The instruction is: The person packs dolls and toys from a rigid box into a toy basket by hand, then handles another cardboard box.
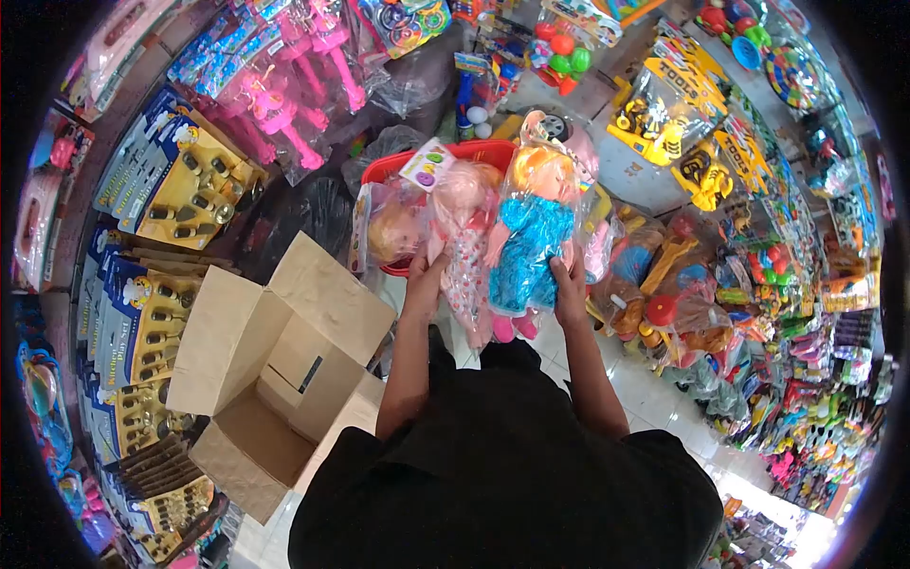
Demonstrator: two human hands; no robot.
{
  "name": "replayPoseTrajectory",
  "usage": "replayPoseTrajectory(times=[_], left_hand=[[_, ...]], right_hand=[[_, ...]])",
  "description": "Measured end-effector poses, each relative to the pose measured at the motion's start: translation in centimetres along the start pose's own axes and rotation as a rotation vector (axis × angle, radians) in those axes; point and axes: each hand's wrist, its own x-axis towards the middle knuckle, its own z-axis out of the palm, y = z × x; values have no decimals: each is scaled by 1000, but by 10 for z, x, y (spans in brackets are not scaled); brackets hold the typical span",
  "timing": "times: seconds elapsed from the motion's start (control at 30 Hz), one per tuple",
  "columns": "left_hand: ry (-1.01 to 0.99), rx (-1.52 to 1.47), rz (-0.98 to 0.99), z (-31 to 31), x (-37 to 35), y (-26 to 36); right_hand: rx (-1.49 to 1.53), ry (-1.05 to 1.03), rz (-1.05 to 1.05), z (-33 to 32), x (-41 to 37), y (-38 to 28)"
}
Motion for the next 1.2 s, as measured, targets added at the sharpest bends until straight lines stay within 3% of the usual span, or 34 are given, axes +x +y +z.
replayPoseTrajectory(times=[0.23, 0.43, 0.47, 0.57, 0.6, 0.7, 0.77, 0.8, 0.83, 0.93, 1.03, 1.07, 1.17, 1.2], left_hand=[[196, -263, 97, 8, 38, -17], [208, -604, 185, 23, 52, -57], [176, -534, 262, 26, 57, -73], [386, -261, -105, 3, 68, -129], [364, -112, -99, -12, 74, -146], [464, 145, -109, 25, 57, -116], [474, 61, -99, 26, 59, -114], [474, 34, -104, 22, 59, -116], [472, 9, -108, 20, 56, -114], [492, 212, -181, 20, 41, -93], [452, 699, -197, 13, 18, -69], [485, 977, -71, 10, 10, -63], [497, 889, 246, 39, -4, -17], [577, 1034, 236, 51, -5, -2]], right_hand=[[-161, -98, -41, -19, 93, -9], [-260, -206, -55, -36, 190, -24], [-233, -268, -18, -35, 203, -31], [-198, -467, 61, -19, 244, -40], [-223, -532, 68, -13, 259, -37], [-333, -774, -39, 8, 297, -19], [-416, -928, -171, 34, 308, -8], [-426, -974, -42, 44, 316, 1], [-432, -1046, -62, 56, 321, 4], [-432, -1220, -114, 92, 336, 11], [-471, -1362, -84, 120, 351, 27], [-566, -1351, -161, 125, 349, 34], [-1195, -1446, -200, 131, 354, 84], [-1277, -1370, -359, 129, 352, 100]])
